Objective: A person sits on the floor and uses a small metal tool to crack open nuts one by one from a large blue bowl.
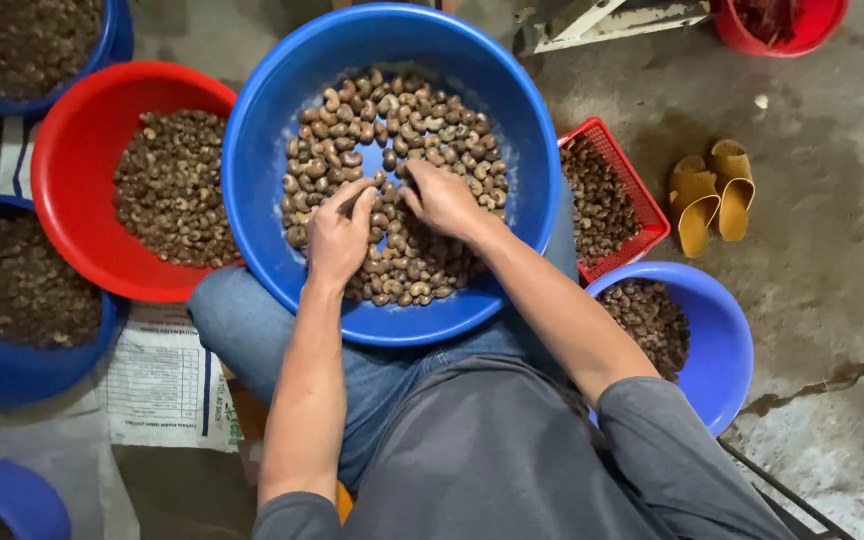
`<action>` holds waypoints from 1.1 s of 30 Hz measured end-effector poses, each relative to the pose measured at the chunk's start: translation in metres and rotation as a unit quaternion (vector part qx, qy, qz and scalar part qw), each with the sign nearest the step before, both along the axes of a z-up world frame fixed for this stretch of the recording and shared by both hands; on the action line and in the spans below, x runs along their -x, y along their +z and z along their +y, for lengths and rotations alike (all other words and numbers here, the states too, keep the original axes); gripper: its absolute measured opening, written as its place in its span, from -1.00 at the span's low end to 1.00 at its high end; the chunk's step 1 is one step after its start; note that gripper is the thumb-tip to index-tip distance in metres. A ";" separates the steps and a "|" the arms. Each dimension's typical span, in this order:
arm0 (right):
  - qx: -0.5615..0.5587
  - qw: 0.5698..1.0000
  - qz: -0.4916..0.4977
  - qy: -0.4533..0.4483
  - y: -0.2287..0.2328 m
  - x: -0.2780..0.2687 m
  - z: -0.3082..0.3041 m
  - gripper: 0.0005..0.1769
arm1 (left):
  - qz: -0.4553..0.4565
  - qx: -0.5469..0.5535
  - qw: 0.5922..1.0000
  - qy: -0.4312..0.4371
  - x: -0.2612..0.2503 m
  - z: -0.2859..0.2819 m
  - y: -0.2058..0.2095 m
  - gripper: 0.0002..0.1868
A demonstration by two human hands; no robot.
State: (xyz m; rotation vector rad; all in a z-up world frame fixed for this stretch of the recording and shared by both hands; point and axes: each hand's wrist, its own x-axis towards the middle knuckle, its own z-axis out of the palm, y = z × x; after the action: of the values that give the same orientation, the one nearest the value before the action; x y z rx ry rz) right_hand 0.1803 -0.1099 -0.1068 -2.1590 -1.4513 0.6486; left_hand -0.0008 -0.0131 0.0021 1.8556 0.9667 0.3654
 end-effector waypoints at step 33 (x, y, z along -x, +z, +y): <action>-0.094 0.970 0.221 -0.027 0.061 0.013 0.010 -0.41 | -0.199 0.050 0.979 -0.009 -0.003 0.010 -0.007 -0.82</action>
State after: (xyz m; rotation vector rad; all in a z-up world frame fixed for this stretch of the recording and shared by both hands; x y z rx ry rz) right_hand 0.1673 -0.1001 -0.0457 -1.7604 -1.1585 0.8677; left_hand 0.0025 -0.0035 -0.0053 1.6161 0.6805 0.6378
